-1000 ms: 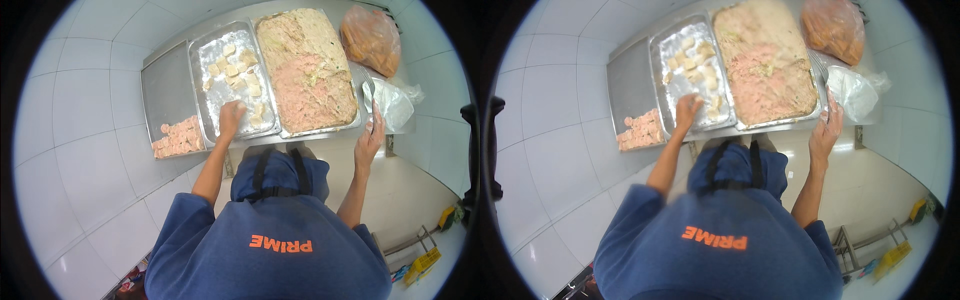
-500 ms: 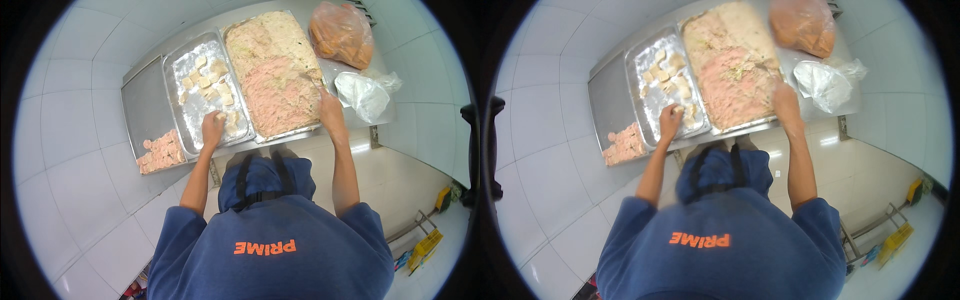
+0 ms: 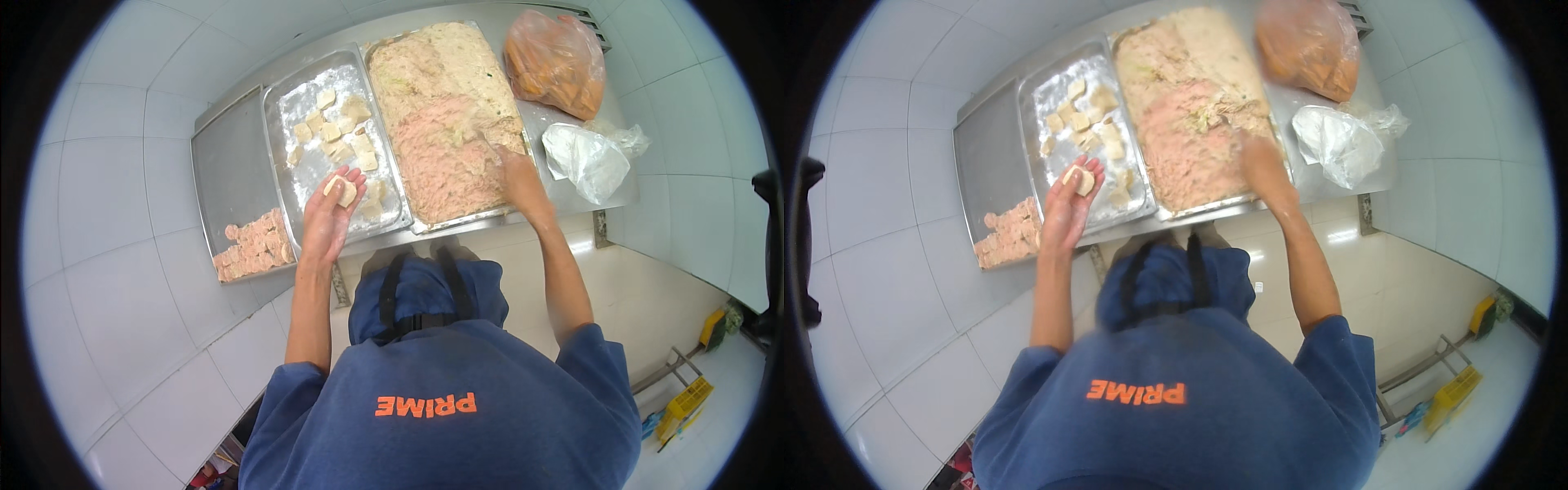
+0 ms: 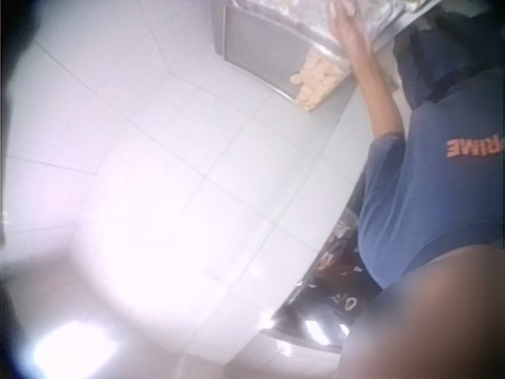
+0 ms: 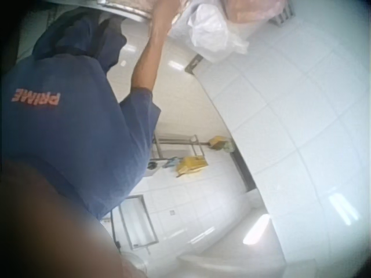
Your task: The person repeatedly scoops ground meat with a fork, places it onto small dough pieces, and arranges the formed meatballs in a tray. The process is continuous and repetitive throughout the clip.
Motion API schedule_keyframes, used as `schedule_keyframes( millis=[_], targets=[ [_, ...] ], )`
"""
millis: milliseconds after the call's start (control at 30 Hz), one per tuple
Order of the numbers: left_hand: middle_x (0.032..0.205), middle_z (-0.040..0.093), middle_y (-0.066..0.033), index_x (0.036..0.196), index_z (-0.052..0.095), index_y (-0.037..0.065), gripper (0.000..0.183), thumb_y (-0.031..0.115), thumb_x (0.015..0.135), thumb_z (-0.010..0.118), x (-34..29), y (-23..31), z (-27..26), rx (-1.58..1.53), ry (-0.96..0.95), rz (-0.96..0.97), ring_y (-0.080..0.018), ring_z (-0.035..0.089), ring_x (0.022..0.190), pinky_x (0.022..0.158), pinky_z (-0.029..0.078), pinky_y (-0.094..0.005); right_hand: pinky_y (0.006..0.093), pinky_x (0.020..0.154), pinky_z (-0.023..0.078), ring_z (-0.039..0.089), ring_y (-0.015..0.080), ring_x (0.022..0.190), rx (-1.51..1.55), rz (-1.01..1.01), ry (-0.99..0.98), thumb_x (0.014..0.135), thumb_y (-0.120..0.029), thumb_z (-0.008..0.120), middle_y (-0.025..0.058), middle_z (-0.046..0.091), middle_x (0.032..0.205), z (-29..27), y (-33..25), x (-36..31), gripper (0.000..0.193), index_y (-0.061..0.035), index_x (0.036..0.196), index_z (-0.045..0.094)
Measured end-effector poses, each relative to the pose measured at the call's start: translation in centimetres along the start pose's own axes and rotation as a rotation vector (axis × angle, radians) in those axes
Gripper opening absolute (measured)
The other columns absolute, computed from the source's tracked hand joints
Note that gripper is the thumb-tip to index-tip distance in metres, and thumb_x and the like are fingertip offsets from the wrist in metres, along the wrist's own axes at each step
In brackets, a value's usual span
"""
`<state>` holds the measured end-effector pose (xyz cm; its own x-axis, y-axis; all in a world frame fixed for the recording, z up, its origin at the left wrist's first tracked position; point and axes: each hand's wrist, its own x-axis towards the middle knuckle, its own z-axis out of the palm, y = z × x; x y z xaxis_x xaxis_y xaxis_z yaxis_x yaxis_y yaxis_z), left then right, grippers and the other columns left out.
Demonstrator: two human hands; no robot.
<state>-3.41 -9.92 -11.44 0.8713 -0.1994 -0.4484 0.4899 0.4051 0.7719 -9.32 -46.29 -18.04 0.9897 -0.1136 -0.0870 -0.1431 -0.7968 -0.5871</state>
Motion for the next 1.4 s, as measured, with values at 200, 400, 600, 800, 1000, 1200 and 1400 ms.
schedule_keyframes(
  millis=[200, 400, 600, 800, 1000, 1200, 1400],
  targets=[
    [0.131, 0.062, -0.0197, 0.139, 0.055, -0.009, 0.039, 0.013, 0.107, 0.058, -1.0, 2.0, 1.7, -0.033, -0.064, -0.005, -0.0285, 0.063, 0.123, 0.114, 0.05, -0.0432, 0.0497, 0.099, 0.051, 0.064, 0.0462, 0.118, 0.237, -0.1, 0.072, 0.099, -0.004, 0.049, 0.0317, 0.067, 0.126, -4.3, -5.1, -4.8, 0.042, -0.0008, 0.139, 0.061],
    [0.13, 0.062, -0.017, 0.139, 0.055, -0.007, 0.039, 0.021, 0.111, 0.051, -4.1, 4.8, 6.7, -0.381, -0.36, -0.068, -0.0274, 0.063, 0.12, 0.114, 0.049, -0.0457, 0.0432, 0.08, 0.049, 0.059, 0.0366, 0.087, 0.238, -0.406, 0.334, 0.093, 0.003, 0.05, 0.0224, 0.065, 0.102, -4.0, -15.0, -9.5, 0.049, 0.0025, 0.141, 0.061],
    [0.136, 0.059, -0.0204, 0.146, 0.047, -0.009, 0.042, 0.018, 0.114, 0.046, -7.9, 8.8, 7.9, -0.524, -0.55, -0.107, -0.0308, 0.059, 0.13, 0.118, 0.046, -0.047, 0.0378, 0.074, 0.042, 0.046, 0.027, 0.083, 0.169, -0.397, 0.414, 0.081, 0.01, 0.057, 0.0115, 0.052, 0.09, -2.4, -20.2, -10.6, 0.053, -0.0011, 0.131, 0.072],
    [0.139, 0.058, -0.0232, 0.146, 0.045, -0.011, 0.042, 0.015, 0.113, 0.046, -8.9, 11.3, 4.4, -0.505, -0.515, -0.108, -0.0331, 0.057, 0.136, 0.121, 0.045, -0.0457, 0.0381, 0.079, 0.042, 0.047, 0.0272, 0.086, 0.021, -0.451, 0.487, 0.077, 0.012, 0.059, 0.0106, 0.054, 0.094, -0.8, -23.1, -10.9, 0.057, -0.0041, 0.13, 0.074],
    [0.139, 0.061, -0.0244, 0.145, 0.047, -0.011, 0.043, 0.018, 0.113, 0.045, -8.6, 12.4, 1.9, -0.49, -0.506, -0.107, -0.0334, 0.06, 0.133, 0.118, 0.048, -0.0453, 0.0388, 0.083, 0.042, 0.05, 0.0284, 0.087, 0.033, -0.426, 0.506, 0.077, 0.011, 0.06, 0.0108, 0.055, 0.093, 0.2, -24.7, -11.8, 0.055, -0.0033, 0.128, 0.075],
    [0.131, 0.066, -0.0213, 0.141, 0.053, -0.005, 0.04, 0.023, 0.114, 0.043, -8.0, 12.8, 0.0, -0.396, -0.523, -0.086, -0.0304, 0.067, 0.119, 0.106, 0.055, -0.0431, 0.0419, 0.082, 0.042, 0.051, 0.0298, 0.084, -0.069, -0.464, 0.455, 0.08, 0.009, 0.06, 0.0112, 0.054, 0.091, 0.6, -25.6, -12.0, 0.048, -0.003, 0.124, 0.076],
    [0.097, 0.065, -0.0093, 0.11, 0.063, 0.004, 0.037, 0.033, 0.115, 0.04, -6.3, 14.5, -1.9, -0.115, -0.728, -0.109, -0.0117, 0.059, 0.069, 0.057, 0.048, -0.0255, 0.041, 0.078, 0.04, 0.049, 0.0286, 0.079, -0.174, -0.59, 0.426, 0.078, 0.005, 0.064, 0.0094, 0.05, 0.087, -2.7, -25.7, -10.8, 0.046, -0.0072, 0.12, 0.079]
  ],
)
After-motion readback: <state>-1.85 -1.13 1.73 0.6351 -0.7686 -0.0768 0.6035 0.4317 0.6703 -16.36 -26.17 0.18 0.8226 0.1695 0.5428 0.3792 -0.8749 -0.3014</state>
